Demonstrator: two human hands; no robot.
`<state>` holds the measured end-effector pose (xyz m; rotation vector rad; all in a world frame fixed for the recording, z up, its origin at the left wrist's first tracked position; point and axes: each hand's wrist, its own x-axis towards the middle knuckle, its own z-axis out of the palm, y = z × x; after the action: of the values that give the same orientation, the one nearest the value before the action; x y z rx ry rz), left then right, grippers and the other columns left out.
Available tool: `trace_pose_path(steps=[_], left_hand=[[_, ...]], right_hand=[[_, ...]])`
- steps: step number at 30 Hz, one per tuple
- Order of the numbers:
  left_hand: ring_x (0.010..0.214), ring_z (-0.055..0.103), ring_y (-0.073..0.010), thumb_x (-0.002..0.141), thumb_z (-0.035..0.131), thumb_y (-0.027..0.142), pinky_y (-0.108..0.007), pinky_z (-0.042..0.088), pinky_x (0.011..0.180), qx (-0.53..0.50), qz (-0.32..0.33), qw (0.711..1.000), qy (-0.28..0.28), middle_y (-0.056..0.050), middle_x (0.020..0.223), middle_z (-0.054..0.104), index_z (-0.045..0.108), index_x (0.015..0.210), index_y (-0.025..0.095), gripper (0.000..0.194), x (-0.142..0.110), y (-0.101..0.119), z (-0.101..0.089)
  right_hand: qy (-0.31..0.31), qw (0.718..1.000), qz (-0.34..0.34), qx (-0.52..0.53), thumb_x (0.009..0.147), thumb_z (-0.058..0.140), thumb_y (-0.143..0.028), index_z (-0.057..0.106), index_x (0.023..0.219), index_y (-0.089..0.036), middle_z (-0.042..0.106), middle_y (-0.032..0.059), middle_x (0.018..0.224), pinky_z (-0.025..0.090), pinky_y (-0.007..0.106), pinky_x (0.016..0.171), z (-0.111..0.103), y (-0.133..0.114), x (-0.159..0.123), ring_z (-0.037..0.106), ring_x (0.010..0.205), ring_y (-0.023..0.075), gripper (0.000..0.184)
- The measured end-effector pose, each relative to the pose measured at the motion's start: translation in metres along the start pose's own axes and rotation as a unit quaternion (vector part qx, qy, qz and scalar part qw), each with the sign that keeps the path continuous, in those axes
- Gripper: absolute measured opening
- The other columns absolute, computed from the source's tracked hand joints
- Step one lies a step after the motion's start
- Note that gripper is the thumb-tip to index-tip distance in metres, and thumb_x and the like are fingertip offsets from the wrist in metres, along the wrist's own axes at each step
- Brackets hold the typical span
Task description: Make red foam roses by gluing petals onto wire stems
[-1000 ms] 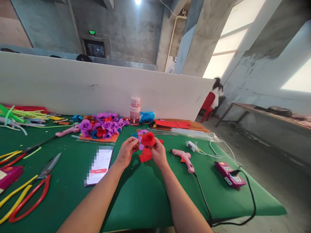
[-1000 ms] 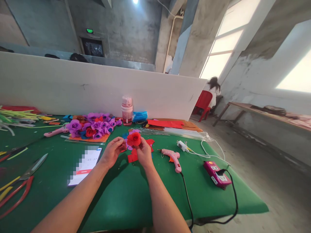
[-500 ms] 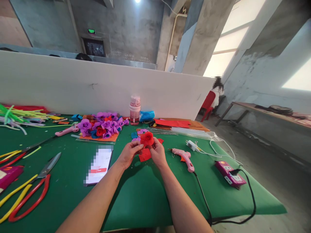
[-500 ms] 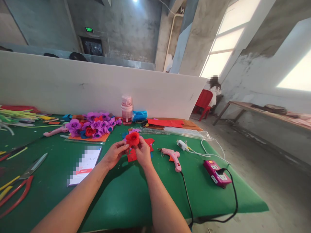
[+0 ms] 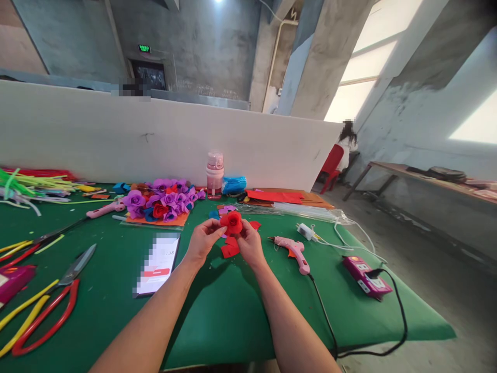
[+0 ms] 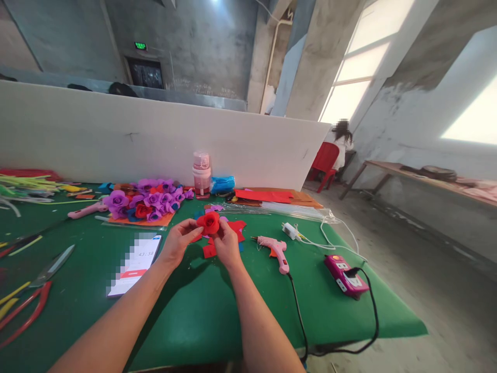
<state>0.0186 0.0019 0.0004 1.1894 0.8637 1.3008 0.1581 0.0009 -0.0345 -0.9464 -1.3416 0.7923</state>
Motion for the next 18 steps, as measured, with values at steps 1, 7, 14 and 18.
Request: trace_pose_path(steps=[1,7,14,18], left_hand=[[0.065,0.054,-0.0119,0.06,0.078,0.035,-0.024,0.043,0.066,-0.002,0.0,1.0,-0.001,0.002,0.068,0.061,0.063,0.07,0.016,0.026,0.0,-0.001,0.0],[0.064,0.052,-0.0122,0.062,0.074,0.034,-0.024,0.041,0.063,-0.001,0.012,1.0,0.001,0.001,0.067,0.061,0.066,0.067,0.016,0.02,0.0,-0.001,-0.002],[0.062,0.052,-0.0113,0.065,0.072,0.036,-0.022,0.041,0.058,-0.029,0.005,0.999,0.034,0.001,0.066,0.058,0.065,0.071,0.017,0.022,0.004,-0.006,-0.007],[0.059,0.051,-0.0101,0.064,0.073,0.033,-0.022,0.04,0.059,0.027,0.008,1.0,0.0,0.002,0.064,0.059,0.066,0.076,0.016,0.022,0.003,-0.01,-0.003]], right_hand=[[-0.003,1.0,0.003,0.005,0.074,0.059,-0.024,0.06,0.094,-0.02,0.064,0.001,0.082,0.051,0.029,0.073,0.0,0.0,0.0,0.06,0.078,0.0179,0.02],[-0.022,0.996,0.022,0.083,0.073,0.063,-0.032,0.061,0.089,-0.021,0.064,0.0024,0.082,0.053,0.03,0.07,0.003,-0.007,0.001,0.061,0.075,0.0182,0.02],[0.022,0.991,0.06,0.122,0.068,0.071,-0.039,0.063,0.094,-0.021,0.069,0.004,0.09,0.054,0.031,0.069,0.0,-0.016,0.002,0.064,0.08,0.0204,0.032],[0.071,0.985,0.061,0.148,0.063,0.076,-0.034,0.065,0.096,-0.021,0.071,0.0045,0.098,0.052,0.034,0.078,0.0,-0.02,0.001,0.064,0.088,0.0218,0.037]])
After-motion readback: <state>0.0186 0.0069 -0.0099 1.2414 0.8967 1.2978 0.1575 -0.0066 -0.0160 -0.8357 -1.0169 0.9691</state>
